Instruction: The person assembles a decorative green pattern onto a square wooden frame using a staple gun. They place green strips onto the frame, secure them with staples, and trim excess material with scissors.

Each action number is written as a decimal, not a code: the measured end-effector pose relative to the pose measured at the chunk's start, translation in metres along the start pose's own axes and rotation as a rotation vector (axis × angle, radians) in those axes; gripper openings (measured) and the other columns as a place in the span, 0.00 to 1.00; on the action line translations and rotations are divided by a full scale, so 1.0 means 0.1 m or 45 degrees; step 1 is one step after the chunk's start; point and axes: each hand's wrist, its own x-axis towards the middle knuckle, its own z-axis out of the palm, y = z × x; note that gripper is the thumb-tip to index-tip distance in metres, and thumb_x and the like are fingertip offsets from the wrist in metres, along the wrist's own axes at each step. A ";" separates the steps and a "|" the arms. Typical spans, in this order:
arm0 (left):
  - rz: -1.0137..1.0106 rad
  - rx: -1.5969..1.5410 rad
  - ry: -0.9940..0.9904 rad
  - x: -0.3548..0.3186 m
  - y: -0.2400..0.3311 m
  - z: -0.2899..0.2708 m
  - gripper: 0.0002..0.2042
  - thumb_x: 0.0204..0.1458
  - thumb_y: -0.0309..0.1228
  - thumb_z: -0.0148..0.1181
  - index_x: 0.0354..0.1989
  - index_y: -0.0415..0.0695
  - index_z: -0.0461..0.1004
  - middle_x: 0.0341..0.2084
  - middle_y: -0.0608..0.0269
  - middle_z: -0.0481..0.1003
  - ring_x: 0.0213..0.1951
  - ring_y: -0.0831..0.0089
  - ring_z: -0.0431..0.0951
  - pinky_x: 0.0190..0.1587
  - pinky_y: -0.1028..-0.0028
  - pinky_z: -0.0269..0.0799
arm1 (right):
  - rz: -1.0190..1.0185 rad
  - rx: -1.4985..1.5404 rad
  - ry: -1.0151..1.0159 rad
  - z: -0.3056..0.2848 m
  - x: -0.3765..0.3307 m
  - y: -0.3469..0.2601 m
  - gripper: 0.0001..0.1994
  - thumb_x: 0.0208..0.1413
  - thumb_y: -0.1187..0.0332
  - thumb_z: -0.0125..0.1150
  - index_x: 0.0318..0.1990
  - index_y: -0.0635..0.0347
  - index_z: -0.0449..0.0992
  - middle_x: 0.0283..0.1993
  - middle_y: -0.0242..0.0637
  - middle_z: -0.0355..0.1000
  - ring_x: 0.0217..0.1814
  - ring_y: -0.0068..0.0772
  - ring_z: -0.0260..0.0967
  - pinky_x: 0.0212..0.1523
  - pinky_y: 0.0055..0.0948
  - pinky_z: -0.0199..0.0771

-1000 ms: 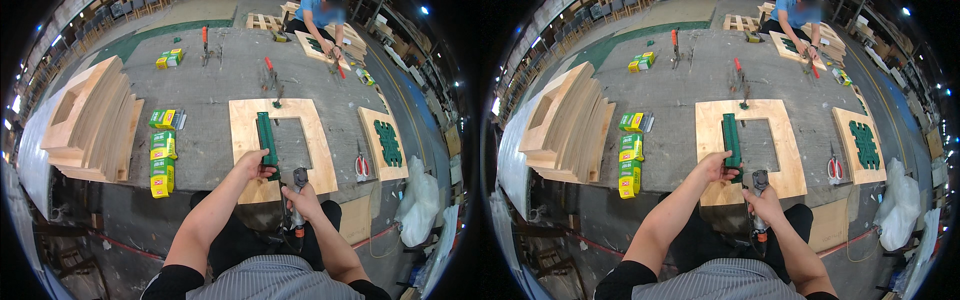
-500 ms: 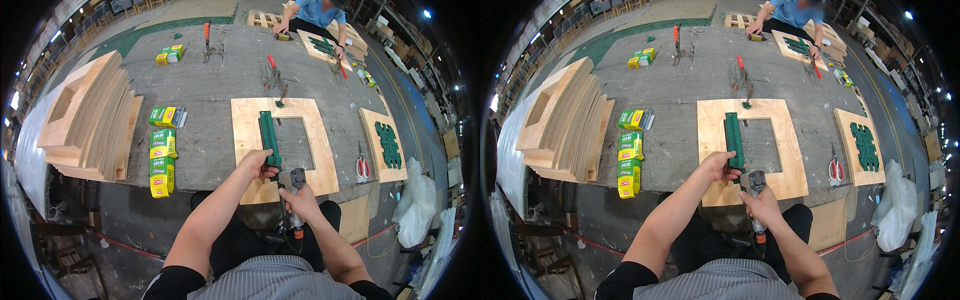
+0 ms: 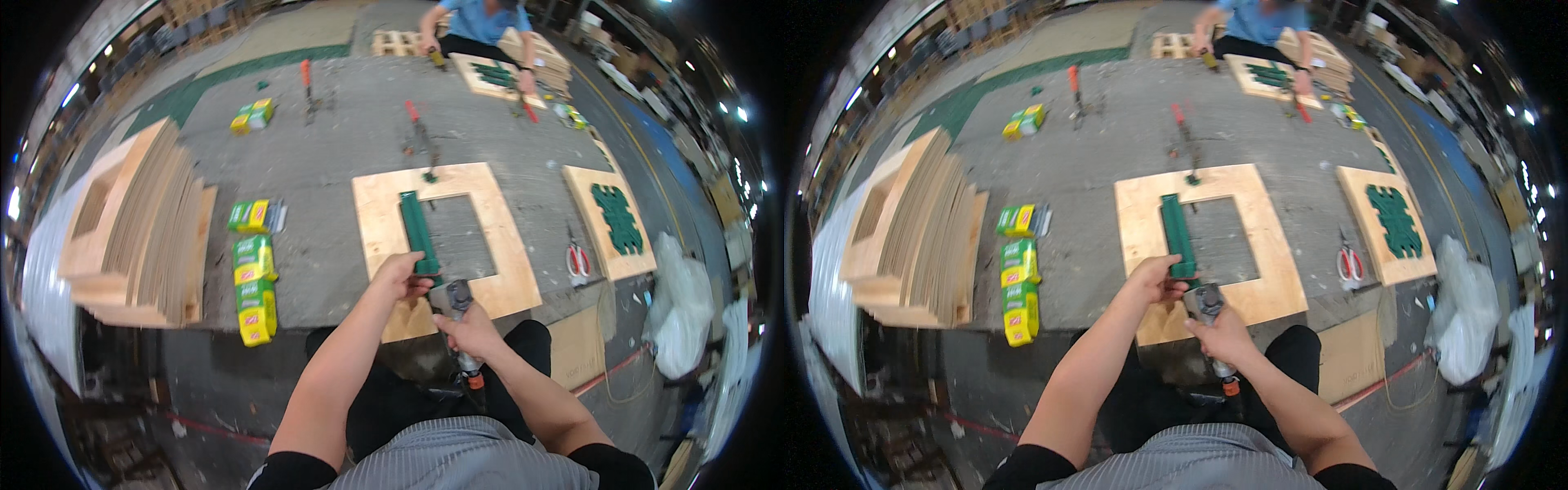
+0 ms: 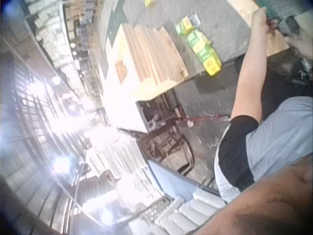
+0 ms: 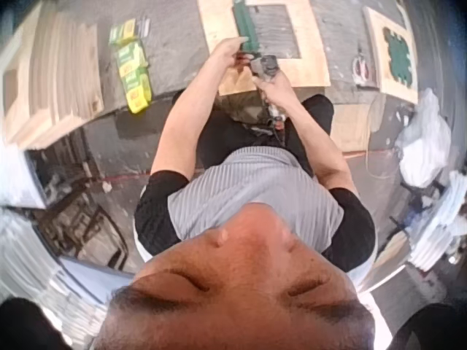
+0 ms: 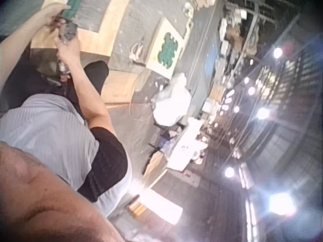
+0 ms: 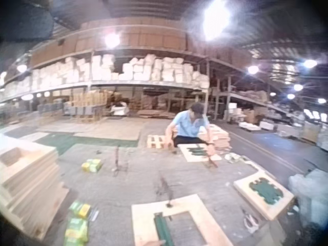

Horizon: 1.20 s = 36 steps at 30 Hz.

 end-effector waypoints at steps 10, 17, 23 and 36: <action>-0.072 -0.322 -0.054 0.14 -0.06 -0.05 0.19 0.72 0.43 0.42 0.53 0.39 0.70 0.48 0.45 0.80 0.26 0.58 0.74 0.29 0.61 0.73 | 0.015 0.759 0.167 -1.08 0.27 0.28 0.13 0.59 0.63 0.73 0.39 0.62 0.77 0.26 0.32 0.73 0.21 0.27 0.71 0.21 0.31 0.73; -0.108 -0.153 0.114 0.03 0.03 0.21 0.22 0.70 0.47 0.41 0.49 0.40 0.75 0.36 0.53 0.83 0.24 0.60 0.79 0.31 0.60 0.78 | -0.094 0.773 0.152 -2.07 0.99 0.38 0.18 0.58 0.61 0.72 0.51 0.59 0.79 0.39 0.37 0.78 0.32 0.31 0.76 0.30 0.38 0.76; 0.035 -0.045 0.165 0.03 0.04 0.14 0.16 0.69 0.41 0.46 0.46 0.43 0.77 0.40 0.53 0.82 0.40 0.59 0.82 0.43 0.57 0.79 | 0.160 -0.233 0.365 -2.25 1.02 0.05 0.42 0.47 0.40 0.75 0.50 0.79 0.77 0.50 0.58 0.78 0.50 0.51 0.80 0.44 0.53 0.82; 0.052 0.138 0.216 0.01 0.06 0.86 0.13 0.65 0.35 0.48 0.41 0.42 0.78 0.34 0.55 0.83 0.30 0.62 0.81 0.30 0.69 0.78 | -1.178 -1.252 0.719 -2.42 0.91 -1.68 0.11 0.42 0.65 0.71 0.37 0.51 0.87 0.40 0.40 0.83 0.42 0.45 0.80 0.39 0.49 0.78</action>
